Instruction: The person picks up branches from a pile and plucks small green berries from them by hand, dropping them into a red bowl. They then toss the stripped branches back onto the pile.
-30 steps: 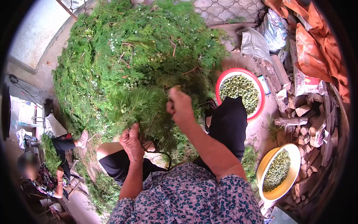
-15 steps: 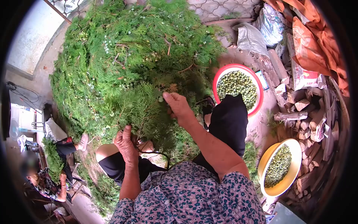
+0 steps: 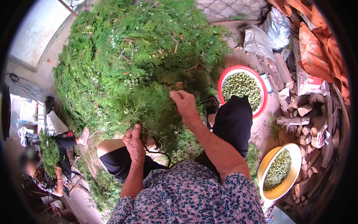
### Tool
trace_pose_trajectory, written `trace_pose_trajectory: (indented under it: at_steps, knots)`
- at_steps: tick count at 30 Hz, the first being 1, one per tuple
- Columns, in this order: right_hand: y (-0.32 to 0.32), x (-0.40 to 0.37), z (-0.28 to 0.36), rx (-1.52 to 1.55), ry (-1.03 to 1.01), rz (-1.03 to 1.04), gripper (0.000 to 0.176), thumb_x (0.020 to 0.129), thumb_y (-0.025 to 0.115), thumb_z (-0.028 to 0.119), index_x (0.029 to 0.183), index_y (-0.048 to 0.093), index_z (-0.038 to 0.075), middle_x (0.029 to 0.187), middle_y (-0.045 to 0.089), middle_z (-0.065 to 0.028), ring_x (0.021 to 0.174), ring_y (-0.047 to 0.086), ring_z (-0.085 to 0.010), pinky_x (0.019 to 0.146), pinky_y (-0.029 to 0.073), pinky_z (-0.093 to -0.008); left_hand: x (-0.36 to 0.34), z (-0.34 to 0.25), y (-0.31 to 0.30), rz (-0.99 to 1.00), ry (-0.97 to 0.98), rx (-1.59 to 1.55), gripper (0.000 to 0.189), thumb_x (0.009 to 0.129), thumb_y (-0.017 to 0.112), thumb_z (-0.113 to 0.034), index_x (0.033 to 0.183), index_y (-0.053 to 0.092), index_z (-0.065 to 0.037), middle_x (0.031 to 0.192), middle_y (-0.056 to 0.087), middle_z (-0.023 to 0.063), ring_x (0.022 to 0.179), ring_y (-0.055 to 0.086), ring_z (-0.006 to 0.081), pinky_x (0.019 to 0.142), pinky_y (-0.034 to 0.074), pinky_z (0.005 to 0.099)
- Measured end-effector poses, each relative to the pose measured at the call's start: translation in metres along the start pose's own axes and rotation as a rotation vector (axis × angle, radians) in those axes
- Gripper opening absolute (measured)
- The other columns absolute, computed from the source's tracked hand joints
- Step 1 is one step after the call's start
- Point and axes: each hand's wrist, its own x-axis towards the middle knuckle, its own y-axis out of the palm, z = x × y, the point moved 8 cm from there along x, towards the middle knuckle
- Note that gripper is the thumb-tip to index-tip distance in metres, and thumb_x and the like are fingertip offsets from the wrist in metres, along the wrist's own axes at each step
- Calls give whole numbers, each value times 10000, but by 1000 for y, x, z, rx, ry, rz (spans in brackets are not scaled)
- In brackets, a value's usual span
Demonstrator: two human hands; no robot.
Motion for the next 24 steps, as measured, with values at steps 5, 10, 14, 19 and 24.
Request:
trace_pose_trajectory:
  at_steps: [5,10,14,19,24]
  knots:
    - [-18,2,-16,108,54,-206,225,869,568,293,852,602,71,680,483,66,566,419,-34,435,322,-224,-1,11,11,55,-51,-3,411,833,650,-183,539,367,-140,446,368,-45,362,353,53,342,285,225]
    - [-35,20,-31,93,-37,-184,226,890,522,320,866,571,101,744,504,33,601,457,-83,474,362,-242,-2,15,21,119,0,109,413,839,647,-168,545,360,-126,471,351,-72,405,321,17,361,245,216]
    - [-64,33,-10,-132,-390,-324,259,901,503,279,940,552,28,704,481,-25,599,462,-116,479,359,-284,-5,13,15,68,-75,122,377,834,635,-102,551,388,-123,503,337,-90,436,281,1,376,212,221]
    - [-54,28,27,545,-45,-30,175,872,490,190,931,527,30,864,580,-109,692,544,-206,552,419,-306,-1,8,16,130,-75,47,377,834,640,-112,552,392,-146,496,339,-93,406,271,10,355,200,213]
    - [-8,-2,51,520,-78,221,182,814,537,68,988,528,19,913,596,-108,768,571,-207,565,440,-291,3,21,18,159,-80,108,385,835,644,-124,555,380,-140,493,329,-94,425,276,7,370,204,211]
